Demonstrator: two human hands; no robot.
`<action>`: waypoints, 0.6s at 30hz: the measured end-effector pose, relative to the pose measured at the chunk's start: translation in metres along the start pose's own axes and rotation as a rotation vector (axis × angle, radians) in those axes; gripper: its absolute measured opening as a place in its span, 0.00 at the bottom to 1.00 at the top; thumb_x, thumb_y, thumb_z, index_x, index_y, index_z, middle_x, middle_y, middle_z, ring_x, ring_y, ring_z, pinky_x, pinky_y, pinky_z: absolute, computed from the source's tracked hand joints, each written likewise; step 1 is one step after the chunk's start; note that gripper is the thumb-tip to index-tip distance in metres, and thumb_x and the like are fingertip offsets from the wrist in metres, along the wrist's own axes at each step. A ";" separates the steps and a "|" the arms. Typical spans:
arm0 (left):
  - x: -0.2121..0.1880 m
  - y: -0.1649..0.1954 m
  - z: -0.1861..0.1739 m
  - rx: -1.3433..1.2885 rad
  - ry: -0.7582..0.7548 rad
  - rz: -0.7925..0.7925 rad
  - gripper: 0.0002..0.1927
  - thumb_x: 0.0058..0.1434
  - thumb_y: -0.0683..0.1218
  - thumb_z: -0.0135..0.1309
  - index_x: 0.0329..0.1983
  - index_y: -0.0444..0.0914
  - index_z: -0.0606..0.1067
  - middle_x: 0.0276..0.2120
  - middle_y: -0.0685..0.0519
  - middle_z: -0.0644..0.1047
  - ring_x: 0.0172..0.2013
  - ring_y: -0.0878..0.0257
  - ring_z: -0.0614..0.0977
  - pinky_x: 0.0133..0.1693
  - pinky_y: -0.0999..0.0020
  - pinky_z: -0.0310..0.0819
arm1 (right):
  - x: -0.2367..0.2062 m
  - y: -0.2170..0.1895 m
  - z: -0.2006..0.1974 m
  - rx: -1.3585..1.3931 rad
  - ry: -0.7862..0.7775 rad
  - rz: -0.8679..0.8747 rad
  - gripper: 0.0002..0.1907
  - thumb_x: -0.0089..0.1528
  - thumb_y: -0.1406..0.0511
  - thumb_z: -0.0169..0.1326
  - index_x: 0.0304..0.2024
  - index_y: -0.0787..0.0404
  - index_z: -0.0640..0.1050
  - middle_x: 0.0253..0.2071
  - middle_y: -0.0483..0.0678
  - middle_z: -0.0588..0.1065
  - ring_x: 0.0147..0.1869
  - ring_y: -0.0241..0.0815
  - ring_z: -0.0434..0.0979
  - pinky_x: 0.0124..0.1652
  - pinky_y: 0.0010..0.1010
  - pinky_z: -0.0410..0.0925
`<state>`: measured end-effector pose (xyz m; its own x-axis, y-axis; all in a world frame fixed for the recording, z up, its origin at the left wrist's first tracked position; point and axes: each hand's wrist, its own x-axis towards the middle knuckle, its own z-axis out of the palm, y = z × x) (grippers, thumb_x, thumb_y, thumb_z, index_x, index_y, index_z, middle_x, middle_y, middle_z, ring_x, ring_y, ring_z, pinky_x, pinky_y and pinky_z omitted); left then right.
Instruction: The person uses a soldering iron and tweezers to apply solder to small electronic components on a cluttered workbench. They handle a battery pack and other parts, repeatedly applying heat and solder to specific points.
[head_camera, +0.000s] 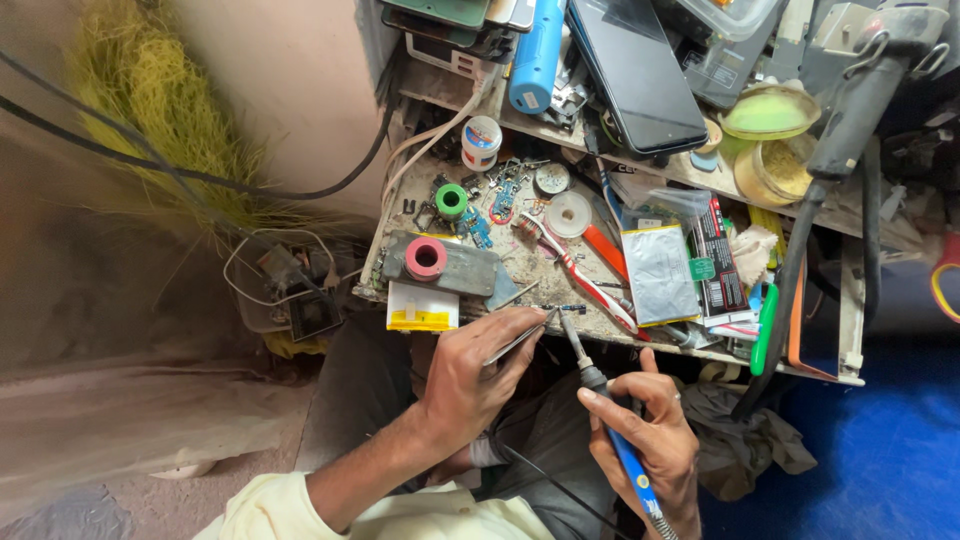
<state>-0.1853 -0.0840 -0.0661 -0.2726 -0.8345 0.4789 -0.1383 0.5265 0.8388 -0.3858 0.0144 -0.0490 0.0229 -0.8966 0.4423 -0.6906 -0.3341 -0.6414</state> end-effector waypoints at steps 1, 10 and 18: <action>0.000 0.000 0.000 -0.001 -0.001 0.000 0.14 0.61 0.33 0.59 0.51 0.31 0.76 0.46 0.43 0.82 0.49 0.50 0.86 0.51 0.63 0.81 | 0.000 0.000 -0.001 -0.003 -0.008 -0.004 0.25 0.45 0.76 0.61 0.46 0.58 0.83 0.39 0.47 0.72 0.46 0.42 0.76 0.72 0.57 0.59; -0.002 -0.001 0.003 -0.011 0.001 -0.012 0.14 0.61 0.33 0.59 0.51 0.31 0.77 0.47 0.43 0.82 0.49 0.50 0.86 0.52 0.63 0.81 | -0.006 0.012 0.007 0.120 0.260 0.073 0.14 0.58 0.73 0.56 0.48 0.69 0.79 0.40 0.52 0.77 0.48 0.44 0.80 0.71 0.53 0.68; -0.002 -0.001 0.002 -0.009 0.018 -0.032 0.14 0.61 0.34 0.60 0.50 0.31 0.77 0.47 0.43 0.82 0.49 0.50 0.86 0.52 0.63 0.81 | -0.006 0.012 0.017 0.172 0.290 0.125 0.13 0.62 0.72 0.54 0.48 0.72 0.79 0.37 0.52 0.79 0.45 0.43 0.81 0.73 0.55 0.65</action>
<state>-0.1868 -0.0827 -0.0685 -0.2513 -0.8539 0.4558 -0.1380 0.4977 0.8563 -0.3818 0.0111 -0.0702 -0.2776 -0.8220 0.4971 -0.5427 -0.2928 -0.7872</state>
